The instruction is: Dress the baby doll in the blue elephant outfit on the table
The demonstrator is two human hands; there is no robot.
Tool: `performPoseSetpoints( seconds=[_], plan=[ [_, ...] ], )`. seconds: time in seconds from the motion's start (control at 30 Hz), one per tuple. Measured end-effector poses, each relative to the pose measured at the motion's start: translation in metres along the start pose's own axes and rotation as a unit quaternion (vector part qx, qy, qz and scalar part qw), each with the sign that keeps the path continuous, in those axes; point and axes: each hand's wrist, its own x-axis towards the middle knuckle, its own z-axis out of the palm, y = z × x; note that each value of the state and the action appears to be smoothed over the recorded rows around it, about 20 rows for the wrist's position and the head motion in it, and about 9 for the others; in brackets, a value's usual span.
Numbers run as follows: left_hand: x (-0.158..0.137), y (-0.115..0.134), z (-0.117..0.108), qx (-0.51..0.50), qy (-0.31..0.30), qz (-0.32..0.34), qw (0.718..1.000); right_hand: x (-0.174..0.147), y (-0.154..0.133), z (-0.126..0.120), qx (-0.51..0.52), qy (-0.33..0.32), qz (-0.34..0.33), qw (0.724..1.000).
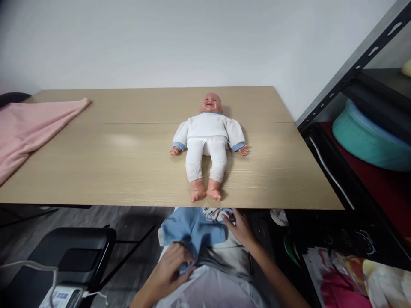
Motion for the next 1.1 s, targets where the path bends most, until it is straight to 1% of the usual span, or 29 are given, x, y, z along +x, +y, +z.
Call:
performPoseSetpoints(
  seconds=[0.03,0.1,0.17,0.23,0.33,0.4,0.43,0.5,0.53,0.57,0.6,0.63,0.7,0.77,0.83,0.97,1.03,1.1],
  plan=[
    [-0.003,0.005,0.002,-0.009,-0.014,0.032,0.999,0.001,-0.005,0.001,0.005,-0.024,0.010,1.000],
    [-0.009,0.009,0.006,-0.020,-0.013,0.072,0.997,0.000,-0.013,0.005,0.012,-0.066,0.020,0.998],
    [-0.009,0.010,0.005,-0.027,0.007,0.079,0.996,-0.004,-0.022,0.009,0.020,-0.105,0.012,0.994],
    [-0.001,0.010,-0.003,-0.028,0.024,0.067,0.997,-0.010,-0.035,0.012,0.020,-0.154,-0.011,0.988],
    [0.026,0.013,-0.027,-0.022,0.024,0.037,0.999,-0.013,-0.068,0.004,-0.012,-0.242,-0.069,0.968],
    [0.049,0.016,-0.048,-0.038,0.002,0.026,0.999,-0.011,-0.097,-0.011,-0.040,-0.288,-0.117,0.950],
    [0.061,0.017,-0.058,-0.056,-0.013,0.019,0.998,-0.008,-0.113,-0.021,-0.061,-0.313,-0.149,0.936],
    [0.087,0.019,-0.079,-0.110,-0.040,0.037,0.992,0.000,-0.144,-0.045,-0.095,-0.365,-0.236,0.896],
    [0.100,0.020,-0.089,-0.140,-0.048,0.047,0.988,0.005,-0.160,-0.059,-0.103,-0.370,-0.276,0.881],
    [0.114,0.021,-0.098,-0.169,-0.060,0.057,0.982,0.011,-0.174,-0.072,-0.100,-0.366,-0.303,0.874],
    [0.129,0.023,-0.107,-0.196,-0.088,0.083,0.973,0.017,-0.187,-0.085,-0.086,-0.366,-0.325,0.868],
    [0.143,0.025,-0.115,-0.226,-0.126,0.114,0.959,0.023,-0.200,-0.098,-0.064,-0.361,-0.338,0.867],
    [0.171,0.032,-0.129,-0.278,-0.191,0.150,0.930,0.034,-0.223,-0.122,-0.016,-0.365,-0.363,0.857],
    [0.195,0.042,-0.140,-0.314,-0.218,0.173,0.908,0.043,-0.243,-0.143,0.035,-0.359,-0.391,0.847],
    [0.217,0.052,-0.148,-0.324,-0.226,0.187,0.899,0.049,-0.261,-0.161,0.080,-0.363,-0.398,0.839],
    [0.255,0.064,-0.152,-0.322,-0.229,0.192,0.898,0.059,-0.290,-0.187,0.142,-0.384,-0.370,0.834],
    [0.275,0.065,-0.150,-0.322,-0.216,0.201,0.899,0.068,-0.302,-0.194,0.182,-0.383,-0.351,0.835],
    [0.295,0.064,-0.150,-0.309,-0.188,0.223,0.905,0.080,-0.313,-0.199,0.229,-0.367,-0.329,0.839]
  ],
)
